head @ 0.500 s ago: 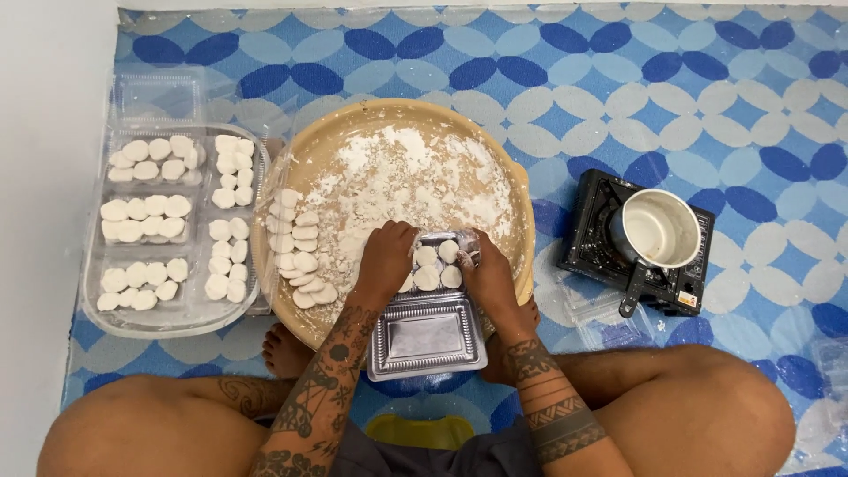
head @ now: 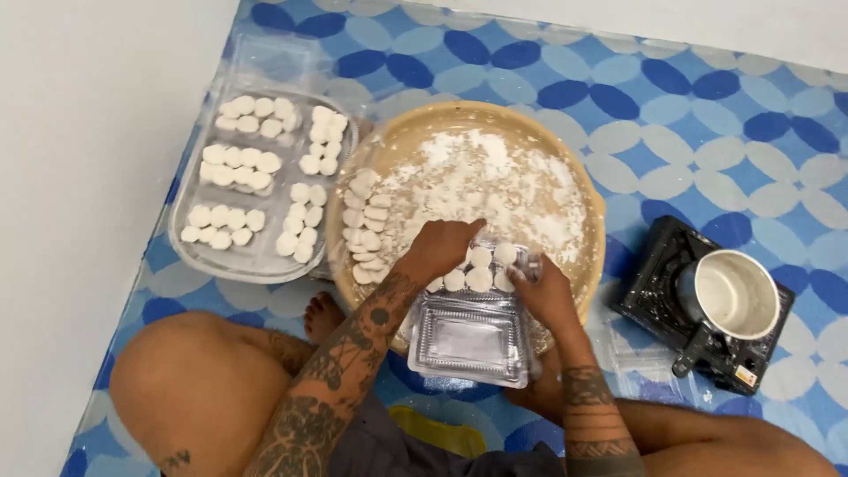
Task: The person places circular food items from a large tray into plastic containers by hand.
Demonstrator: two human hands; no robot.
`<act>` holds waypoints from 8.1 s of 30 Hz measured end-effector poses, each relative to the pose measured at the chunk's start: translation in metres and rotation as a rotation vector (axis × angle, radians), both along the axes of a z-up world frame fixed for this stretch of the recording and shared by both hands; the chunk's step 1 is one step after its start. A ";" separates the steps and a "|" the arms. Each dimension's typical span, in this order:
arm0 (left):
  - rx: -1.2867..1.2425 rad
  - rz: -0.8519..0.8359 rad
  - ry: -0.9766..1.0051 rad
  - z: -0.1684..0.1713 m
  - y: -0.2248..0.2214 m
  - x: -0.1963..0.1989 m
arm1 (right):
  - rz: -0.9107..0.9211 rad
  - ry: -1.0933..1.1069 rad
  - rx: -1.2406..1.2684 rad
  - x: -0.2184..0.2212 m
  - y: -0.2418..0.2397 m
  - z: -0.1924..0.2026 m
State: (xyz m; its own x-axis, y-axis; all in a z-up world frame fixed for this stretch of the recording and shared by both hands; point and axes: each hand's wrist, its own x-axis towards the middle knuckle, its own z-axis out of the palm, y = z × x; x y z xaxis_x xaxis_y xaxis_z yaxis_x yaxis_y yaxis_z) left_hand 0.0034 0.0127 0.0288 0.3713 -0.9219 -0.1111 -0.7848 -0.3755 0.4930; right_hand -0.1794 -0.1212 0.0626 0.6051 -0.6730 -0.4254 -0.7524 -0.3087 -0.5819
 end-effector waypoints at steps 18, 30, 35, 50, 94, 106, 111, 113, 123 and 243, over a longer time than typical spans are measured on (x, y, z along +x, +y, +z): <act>-0.436 0.607 0.463 0.105 0.116 0.064 | 0.087 -0.244 0.433 0.053 -0.034 0.126; -0.871 1.578 0.557 0.084 0.276 0.111 | 0.438 -0.338 0.270 0.332 0.158 0.008; -0.862 1.721 0.684 0.046 0.278 0.120 | 0.617 -0.216 0.248 0.364 0.209 0.023; -0.816 1.768 0.368 0.015 0.251 0.108 | 0.249 -0.349 0.339 0.367 0.143 -0.022; -0.300 0.396 0.354 0.048 0.084 -0.025 | 0.291 -0.001 -0.086 0.068 -0.007 -0.021; -0.380 0.523 0.641 -0.001 0.014 -0.072 | 0.178 -0.397 0.040 0.005 0.022 0.003; -0.232 0.584 0.553 0.040 0.027 -0.061 | 0.152 -0.053 -0.260 0.005 0.021 0.003; -0.228 0.669 0.393 0.008 0.029 -0.029 | 0.176 -0.056 -0.312 0.013 0.016 -0.021; -0.134 0.745 -0.096 -0.061 0.086 0.045 | 0.284 -0.161 -0.723 0.002 0.013 -0.072; -0.076 0.712 -0.542 -0.031 0.045 0.119 | 0.093 -0.307 -0.204 0.018 0.018 -0.048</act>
